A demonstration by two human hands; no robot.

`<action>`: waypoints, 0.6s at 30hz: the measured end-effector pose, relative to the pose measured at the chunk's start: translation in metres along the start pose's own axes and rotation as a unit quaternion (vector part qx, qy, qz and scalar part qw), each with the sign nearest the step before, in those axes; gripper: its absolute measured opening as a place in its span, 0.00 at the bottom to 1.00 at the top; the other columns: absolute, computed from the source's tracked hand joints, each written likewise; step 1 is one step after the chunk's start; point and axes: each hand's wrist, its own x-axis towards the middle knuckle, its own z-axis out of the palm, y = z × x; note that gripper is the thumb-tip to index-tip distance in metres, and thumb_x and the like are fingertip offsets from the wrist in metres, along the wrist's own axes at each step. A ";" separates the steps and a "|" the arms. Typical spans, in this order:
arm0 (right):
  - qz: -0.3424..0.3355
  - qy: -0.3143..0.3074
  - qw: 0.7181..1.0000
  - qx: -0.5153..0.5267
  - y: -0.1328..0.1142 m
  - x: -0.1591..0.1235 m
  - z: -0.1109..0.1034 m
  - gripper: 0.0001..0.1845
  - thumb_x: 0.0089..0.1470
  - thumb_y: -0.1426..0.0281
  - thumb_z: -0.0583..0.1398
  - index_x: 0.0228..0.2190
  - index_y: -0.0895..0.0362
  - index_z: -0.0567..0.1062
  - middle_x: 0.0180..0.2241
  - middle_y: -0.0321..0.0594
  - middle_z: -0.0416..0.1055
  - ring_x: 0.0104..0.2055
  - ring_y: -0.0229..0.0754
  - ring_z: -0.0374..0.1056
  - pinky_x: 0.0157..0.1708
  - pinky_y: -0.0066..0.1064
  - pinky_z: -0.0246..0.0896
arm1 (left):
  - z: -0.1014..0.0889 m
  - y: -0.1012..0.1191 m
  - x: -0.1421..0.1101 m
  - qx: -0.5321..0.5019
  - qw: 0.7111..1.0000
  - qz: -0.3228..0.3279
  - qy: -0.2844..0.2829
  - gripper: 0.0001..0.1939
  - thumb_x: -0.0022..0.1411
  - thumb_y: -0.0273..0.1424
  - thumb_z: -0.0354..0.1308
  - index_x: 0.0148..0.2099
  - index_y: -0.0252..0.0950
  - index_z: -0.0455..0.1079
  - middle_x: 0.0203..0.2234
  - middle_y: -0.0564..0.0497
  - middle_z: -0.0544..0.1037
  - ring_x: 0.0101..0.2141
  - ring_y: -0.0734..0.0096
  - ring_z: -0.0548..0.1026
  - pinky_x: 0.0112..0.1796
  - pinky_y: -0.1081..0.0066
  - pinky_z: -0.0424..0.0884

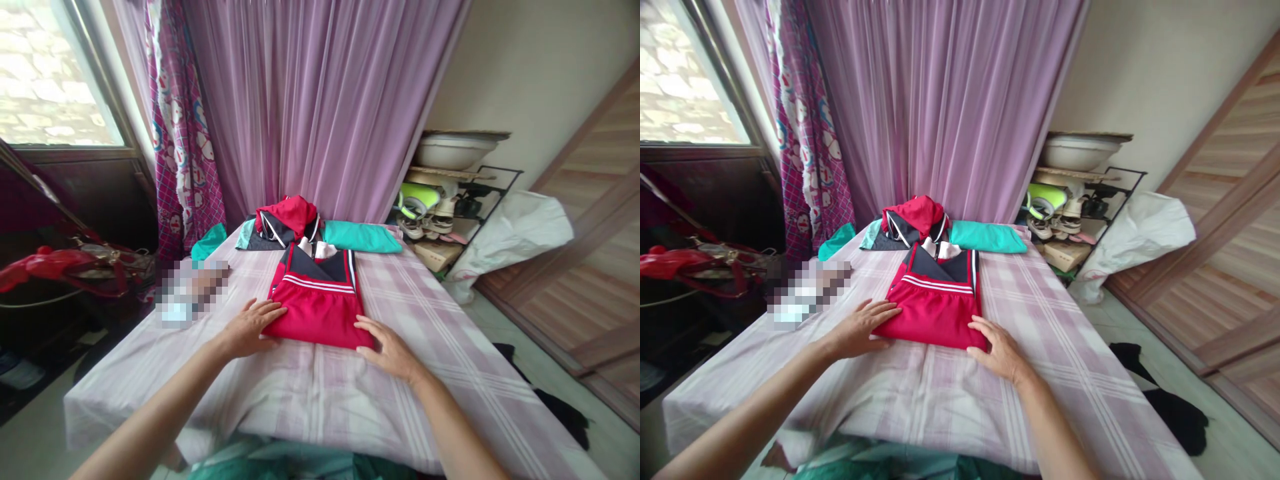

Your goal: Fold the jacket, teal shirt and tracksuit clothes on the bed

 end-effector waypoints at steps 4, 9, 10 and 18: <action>-0.007 -0.036 0.998 -0.053 0.000 -0.002 -0.002 0.35 0.45 0.72 0.61 0.57 0.53 0.71 0.62 0.48 0.65 0.62 0.50 0.63 0.61 0.48 0.57 | 0.004 -0.014 0.006 0.010 1.000 -0.001 -0.018 0.36 0.57 0.37 0.63 0.66 0.45 0.60 0.62 0.43 0.69 0.63 0.54 0.64 0.64 0.46 0.49; -0.041 0.025 0.994 -0.098 0.002 0.008 -0.005 0.30 0.47 0.80 0.54 0.52 0.53 0.76 0.53 0.44 0.75 0.56 0.46 0.69 0.58 0.46 0.62 | 0.007 -0.021 0.004 -0.019 0.998 0.004 0.061 0.22 0.63 0.33 0.55 0.59 0.38 0.66 0.52 0.41 0.77 0.52 0.58 0.75 0.60 0.51 0.60; -0.045 0.039 0.993 -0.102 0.002 0.010 -0.007 0.29 0.48 0.80 0.53 0.50 0.53 0.76 0.51 0.44 0.76 0.54 0.46 0.71 0.56 0.45 0.64 | 0.005 -0.020 0.005 -0.030 0.996 -0.003 0.084 0.18 0.64 0.33 0.52 0.55 0.38 0.68 0.48 0.42 0.80 0.49 0.60 0.77 0.58 0.53 0.63; 0.001 0.118 0.993 -0.020 -0.022 0.019 -0.053 0.19 0.56 0.66 0.52 0.45 0.54 0.77 0.48 0.46 0.77 0.52 0.49 0.71 0.53 0.41 0.64 | -0.038 0.012 0.008 -0.135 0.972 -0.077 0.178 0.18 0.66 0.45 0.46 0.43 0.39 0.70 0.33 0.50 0.80 0.34 0.66 0.76 0.40 0.69 0.71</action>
